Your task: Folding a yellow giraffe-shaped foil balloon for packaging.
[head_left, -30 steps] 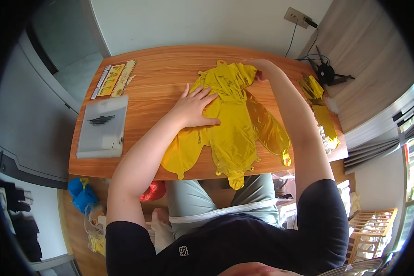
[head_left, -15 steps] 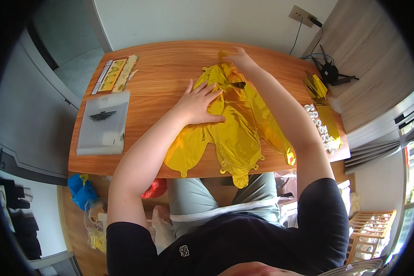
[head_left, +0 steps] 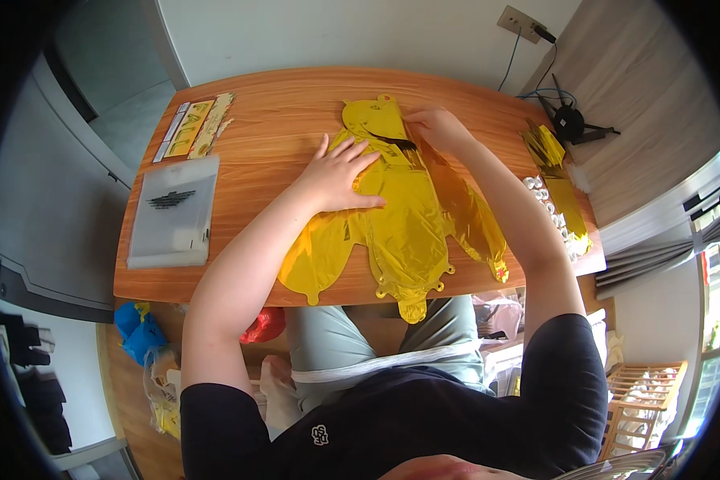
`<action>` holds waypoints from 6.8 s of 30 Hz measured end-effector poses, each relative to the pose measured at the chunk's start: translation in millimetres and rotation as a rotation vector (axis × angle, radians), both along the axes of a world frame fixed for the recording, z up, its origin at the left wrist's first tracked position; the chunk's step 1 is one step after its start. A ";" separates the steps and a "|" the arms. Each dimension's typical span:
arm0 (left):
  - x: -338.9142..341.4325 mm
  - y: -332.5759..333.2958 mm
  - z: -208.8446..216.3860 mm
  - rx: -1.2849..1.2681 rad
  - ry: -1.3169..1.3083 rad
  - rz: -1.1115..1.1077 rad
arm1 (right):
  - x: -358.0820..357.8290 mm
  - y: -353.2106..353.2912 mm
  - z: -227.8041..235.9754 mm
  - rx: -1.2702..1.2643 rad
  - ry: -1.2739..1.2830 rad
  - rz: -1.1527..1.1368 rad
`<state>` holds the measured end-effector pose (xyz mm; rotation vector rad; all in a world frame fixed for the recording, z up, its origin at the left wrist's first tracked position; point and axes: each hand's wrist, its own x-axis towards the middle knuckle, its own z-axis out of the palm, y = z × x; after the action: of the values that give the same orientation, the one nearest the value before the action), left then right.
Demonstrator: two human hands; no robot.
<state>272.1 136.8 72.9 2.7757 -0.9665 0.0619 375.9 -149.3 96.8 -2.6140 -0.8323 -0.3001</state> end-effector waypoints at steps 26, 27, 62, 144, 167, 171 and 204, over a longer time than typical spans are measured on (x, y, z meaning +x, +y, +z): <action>-0.4 -4.3 1.9 0.015 0.002 -0.003 | -169.0 -86.2 55.7 -0.057 0.772 -0.566; -1.0 -6.0 4.0 0.029 -0.003 0.007 | -172.4 -92.4 49.5 -0.024 0.729 -0.535; -2.5 -3.7 4.5 0.008 0.031 0.017 | -122.2 -13.6 1.0 0.118 0.015 0.055; -29.9 8.6 80.6 -0.036 0.272 -0.131 | -124.0 23.0 -40.9 -0.181 -0.097 -0.159; -80.2 -47.1 45.3 -0.229 -0.008 -0.392 | -118.2 21.0 -41.0 -0.256 -0.021 -0.156; -90.8 -44.7 27.3 -0.350 0.033 -0.223 | -119.2 22.6 -41.7 -0.221 -0.031 -0.156; -105.5 -19.6 34.3 0.039 0.047 -0.226 | -120.8 23.1 -37.8 -0.212 -0.021 -0.168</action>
<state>166.6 117.3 107.3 2.6691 -1.2739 -0.0562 255.2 -126.3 59.0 -2.8901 -0.6855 -0.2993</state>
